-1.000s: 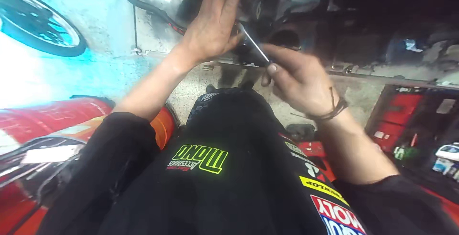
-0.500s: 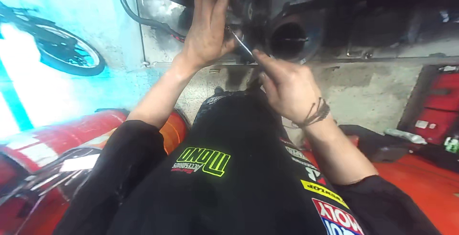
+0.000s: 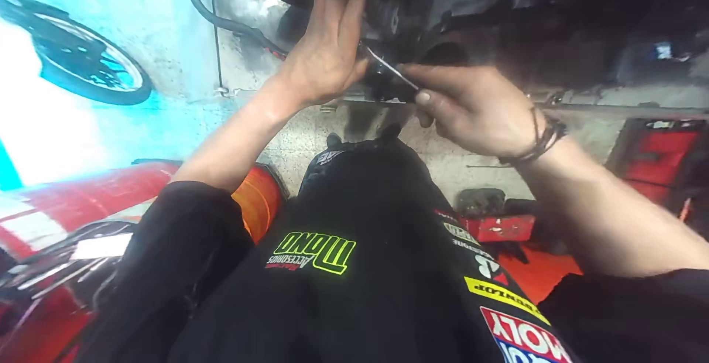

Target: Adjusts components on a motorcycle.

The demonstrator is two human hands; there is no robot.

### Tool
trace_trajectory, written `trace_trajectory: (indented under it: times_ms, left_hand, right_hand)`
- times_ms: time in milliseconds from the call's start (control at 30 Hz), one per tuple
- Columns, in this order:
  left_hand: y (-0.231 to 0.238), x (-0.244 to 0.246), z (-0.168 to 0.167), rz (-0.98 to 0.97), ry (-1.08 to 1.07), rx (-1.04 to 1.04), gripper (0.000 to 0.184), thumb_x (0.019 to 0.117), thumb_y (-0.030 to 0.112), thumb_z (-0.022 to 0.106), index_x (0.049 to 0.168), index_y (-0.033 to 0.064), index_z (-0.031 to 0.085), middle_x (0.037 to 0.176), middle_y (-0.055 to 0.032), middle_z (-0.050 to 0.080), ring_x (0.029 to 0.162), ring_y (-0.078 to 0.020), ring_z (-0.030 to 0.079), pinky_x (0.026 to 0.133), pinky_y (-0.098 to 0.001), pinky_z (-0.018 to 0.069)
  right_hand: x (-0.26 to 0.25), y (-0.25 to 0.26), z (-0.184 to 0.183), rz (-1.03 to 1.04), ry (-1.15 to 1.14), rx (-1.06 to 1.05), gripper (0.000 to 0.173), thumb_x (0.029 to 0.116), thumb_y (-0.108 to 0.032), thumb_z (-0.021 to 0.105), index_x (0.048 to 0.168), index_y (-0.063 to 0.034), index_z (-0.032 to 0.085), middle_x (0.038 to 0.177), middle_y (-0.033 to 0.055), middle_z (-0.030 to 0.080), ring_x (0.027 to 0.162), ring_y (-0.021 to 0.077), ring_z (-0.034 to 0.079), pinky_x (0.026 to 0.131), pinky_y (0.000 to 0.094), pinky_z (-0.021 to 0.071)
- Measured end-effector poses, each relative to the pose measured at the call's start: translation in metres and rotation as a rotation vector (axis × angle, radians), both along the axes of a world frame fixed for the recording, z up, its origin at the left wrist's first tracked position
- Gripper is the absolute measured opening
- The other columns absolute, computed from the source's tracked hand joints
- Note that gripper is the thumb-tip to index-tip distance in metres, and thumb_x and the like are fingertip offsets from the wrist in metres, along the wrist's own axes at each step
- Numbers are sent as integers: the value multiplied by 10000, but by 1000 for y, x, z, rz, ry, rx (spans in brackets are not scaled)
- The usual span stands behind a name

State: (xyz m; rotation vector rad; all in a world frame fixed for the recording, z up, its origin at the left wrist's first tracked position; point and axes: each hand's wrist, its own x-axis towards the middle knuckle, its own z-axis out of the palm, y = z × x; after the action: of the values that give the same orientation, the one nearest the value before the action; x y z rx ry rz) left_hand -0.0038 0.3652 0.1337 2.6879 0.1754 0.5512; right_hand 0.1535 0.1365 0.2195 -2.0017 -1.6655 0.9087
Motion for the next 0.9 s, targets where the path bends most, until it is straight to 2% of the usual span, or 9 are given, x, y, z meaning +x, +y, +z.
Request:
trace_trajectory:
  times_ms: [100, 133, 233, 367, 467, 567, 700, 800, 900]
  left_hand:
    - [-1, -2, -1, 13, 21, 10, 847, 975, 484, 573, 1509, -129, 334, 1472, -386, 405, 1393, -470, 423, 1180, -486, 363]
    - [-2, -3, 0, 11, 36, 11, 850, 978, 485, 568, 1518, -124, 322, 1483, -382, 397, 1400, -463, 417, 1184, -481, 360]
    - [-1, -1, 1, -13, 29, 20, 839, 980, 459, 578, 1513, -133, 315, 1484, -390, 393, 1410, -480, 399, 1195, -501, 341]
    - [-1, -1, 3, -14, 32, 18, 841, 976, 455, 593, 1507, -138, 322, 1474, -393, 390, 1391, -478, 412, 1177, -494, 358]
    - [-2, -1, 4, -4, 33, 20, 845, 974, 457, 593, 1510, -136, 317, 1475, -399, 388, 1394, -487, 407, 1175, -501, 360]
    - [-4, -3, 5, 8, 55, 36, 857, 983, 474, 582, 1524, -126, 299, 1489, -397, 373, 1398, -485, 408, 1171, -494, 372]
    - [-3, -3, 7, -1, 67, 38, 855, 973, 463, 599, 1523, -122, 305, 1487, -391, 382, 1406, -492, 393, 1178, -497, 362]
    - [-1, -3, 6, -20, 49, 34, 877, 960, 469, 623, 1522, -124, 304, 1477, -389, 389, 1390, -487, 406, 1171, -499, 367]
    - [-1, -2, -8, -32, -99, -47, 879, 955, 479, 659, 1500, -135, 342, 1483, -389, 406, 1394, -490, 416, 1185, -532, 341]
  right_hand:
    - [-12, -2, -9, 50, -177, 78, 502, 1052, -167, 438, 1553, -156, 469, 972, 177, 713, 814, 341, 704, 738, 542, 569]
    - [-15, -4, -13, 49, -188, 93, 507, 1050, -165, 437, 1556, -147, 462, 966, 185, 708, 818, 351, 701, 738, 546, 564]
    - [-6, -5, -17, 11, -71, 92, 463, 1083, -265, 411, 1532, -205, 507, 946, 75, 721, 759, 193, 685, 734, 438, 586]
    - [-12, -5, -22, 65, -203, 136, 506, 1066, -183, 417, 1571, -147, 437, 983, 191, 708, 848, 359, 705, 768, 541, 568]
    - [-12, -5, -24, 45, -185, 162, 501, 1057, -194, 423, 1555, -163, 468, 1004, 163, 735, 843, 315, 717, 780, 521, 572]
    - [-18, -9, -30, 44, -301, 117, 532, 1073, -207, 396, 1604, -215, 379, 951, 181, 658, 750, 369, 669, 610, 543, 537]
    - [-16, -10, -46, 32, -212, 231, 516, 1056, -170, 416, 1571, -142, 440, 981, 181, 716, 837, 339, 700, 764, 506, 571]
    - [-6, -11, -61, 59, -329, 244, 538, 1069, -215, 417, 1605, -249, 385, 933, 169, 648, 720, 353, 655, 591, 526, 526]
    - [10, -8, -72, 108, -415, 303, 532, 1074, -215, 414, 1599, -298, 389, 934, 181, 643, 646, 365, 637, 505, 529, 487]
